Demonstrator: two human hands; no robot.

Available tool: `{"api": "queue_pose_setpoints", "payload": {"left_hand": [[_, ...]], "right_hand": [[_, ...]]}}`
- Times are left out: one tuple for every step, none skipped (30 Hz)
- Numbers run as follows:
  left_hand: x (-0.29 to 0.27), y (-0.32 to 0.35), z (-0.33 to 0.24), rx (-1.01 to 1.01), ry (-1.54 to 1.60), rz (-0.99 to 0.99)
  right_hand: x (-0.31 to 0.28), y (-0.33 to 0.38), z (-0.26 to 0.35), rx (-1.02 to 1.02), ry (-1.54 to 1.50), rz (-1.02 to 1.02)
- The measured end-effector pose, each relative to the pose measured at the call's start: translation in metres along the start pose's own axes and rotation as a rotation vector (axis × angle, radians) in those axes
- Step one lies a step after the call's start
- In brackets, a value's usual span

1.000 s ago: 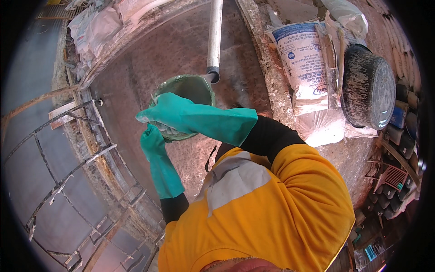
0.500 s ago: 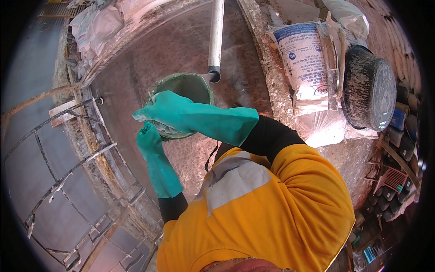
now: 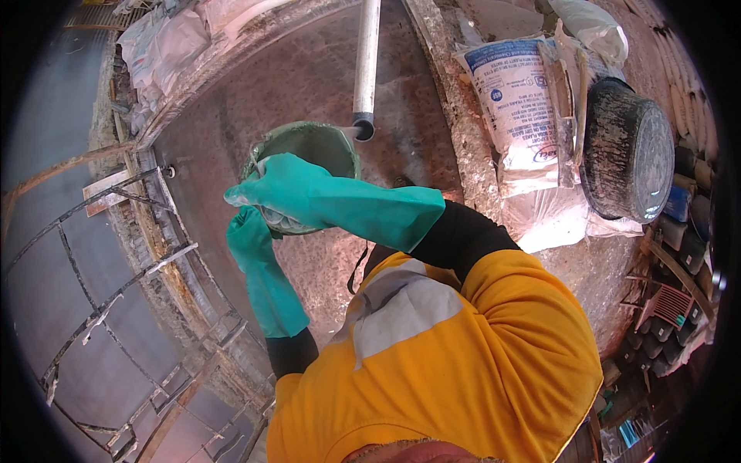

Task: The person repeatedly scoops a liquid from a large circular container using a small bucket and pours it onto the floor. The person refills the bucket from a pipe and continues the cycle of scooping and pouring across the floor area.

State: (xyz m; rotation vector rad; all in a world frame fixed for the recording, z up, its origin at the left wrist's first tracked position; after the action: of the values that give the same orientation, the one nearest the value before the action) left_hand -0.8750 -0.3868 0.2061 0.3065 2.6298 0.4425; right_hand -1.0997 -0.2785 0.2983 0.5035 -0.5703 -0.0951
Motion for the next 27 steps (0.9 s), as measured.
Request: {"api": "queue_pose_setpoints", "payload": {"left_hand": [[0.002, 0.004, -0.004, -0.014, -0.021, -0.002], [0.005, 0.009, -0.012, -0.027, -0.043, -0.002], [0.007, 0.011, -0.015, -0.039, -0.065, -0.003], [0.007, 0.010, -0.015, -0.029, -0.050, 0.004], [0.007, 0.010, -0.016, -0.018, -0.035, 0.005], [0.006, 0.010, -0.017, -0.008, -0.021, 0.006], [0.005, 0.010, -0.018, 0.014, -0.015, 0.014], [0.006, 0.009, -0.018, 0.036, -0.010, 0.024], [0.008, 0.010, -0.021, 0.058, -0.005, 0.034], [0.010, 0.012, -0.023, 0.061, -0.004, 0.036], [0.014, 0.018, -0.031, 0.063, -0.004, 0.039], [0.017, 0.021, -0.037, 0.066, -0.004, 0.041], [0.019, 0.021, -0.040, 0.066, -0.023, 0.043], [0.020, 0.022, -0.043, 0.065, -0.041, 0.043], [0.021, 0.022, -0.044, 0.065, -0.060, 0.043], [0.023, 0.021, -0.045, 0.058, -0.087, 0.029], [0.024, 0.020, -0.046, 0.052, -0.115, 0.018], [0.025, 0.018, -0.047, 0.045, -0.144, 0.006], [0.026, 0.018, -0.048, 0.049, -0.142, 0.004], [0.027, 0.019, -0.049, 0.053, -0.140, 0.002], [0.027, 0.019, -0.050, 0.056, -0.138, 0.000], [0.027, 0.015, -0.049, 0.087, -0.137, 0.021], [0.024, 0.010, -0.046, 0.115, -0.136, 0.039], [0.023, 0.008, -0.045, 0.144, -0.134, 0.057], [0.021, 0.008, -0.042, 0.133, -0.113, 0.059], [0.025, 0.012, -0.047, 0.121, -0.091, 0.066], [0.028, 0.015, -0.052, 0.109, -0.069, 0.073]], "right_hand": [[0.000, 0.000, -0.001, 0.011, -0.020, 0.001], [-0.001, 0.001, -0.001, 0.000, -0.019, -0.002], [-0.002, 0.002, 0.000, -0.010, -0.019, -0.005], [-0.003, 0.002, 0.000, -0.021, -0.019, -0.009], [-0.002, 0.003, 0.000, -0.018, -0.037, 0.000], [-0.001, 0.005, 0.000, -0.015, -0.055, 0.009], [-0.001, 0.005, 0.000, -0.012, -0.074, 0.017], [-0.002, 0.006, 0.001, -0.026, -0.057, 0.014], [-0.002, 0.005, 0.001, -0.040, -0.041, 0.010], [-0.003, 0.005, 0.001, -0.054, -0.025, 0.007], [-0.004, 0.005, 0.001, -0.057, -0.035, 0.007], [-0.004, 0.005, 0.000, -0.061, -0.045, 0.008], [-0.005, 0.005, -0.001, -0.064, -0.055, 0.008], [-0.006, 0.004, -0.002, -0.077, -0.062, 0.009], [-0.007, 0.003, -0.003, -0.090, -0.070, 0.010], [-0.007, 0.003, -0.004, -0.103, -0.077, 0.011], [-0.008, 0.004, -0.004, -0.109, -0.090, 0.010], [-0.009, 0.004, -0.003, -0.115, -0.104, 0.009], [-0.009, 0.005, -0.003, -0.122, -0.117, 0.008], [-0.010, 0.006, -0.003, -0.126, -0.132, 0.012], [-0.011, 0.008, -0.002, -0.131, -0.147, 0.017], [-0.012, 0.009, -0.002, -0.136, -0.162, 0.022], [-0.012, 0.009, -0.003, -0.128, -0.173, 0.043], [-0.012, 0.010, -0.003, -0.120, -0.184, 0.064], [-0.011, 0.011, -0.004, -0.112, -0.195, 0.085], [-0.013, 0.012, -0.003, -0.114, -0.218, 0.074], [-0.014, 0.014, -0.002, -0.117, -0.241, 0.063]]}}
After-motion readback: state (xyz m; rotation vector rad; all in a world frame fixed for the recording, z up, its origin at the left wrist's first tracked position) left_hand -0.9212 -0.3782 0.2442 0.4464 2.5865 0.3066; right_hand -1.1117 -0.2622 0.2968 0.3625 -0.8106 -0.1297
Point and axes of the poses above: each hand's wrist, its own y-axis away from the middle knuckle, its own x-axis out of the palm, z = x × y, the point moved 5 cm from there along -y, towards the middle knuckle, and after that the axes turned 9 degrees about -y, right-handed, at the moved point
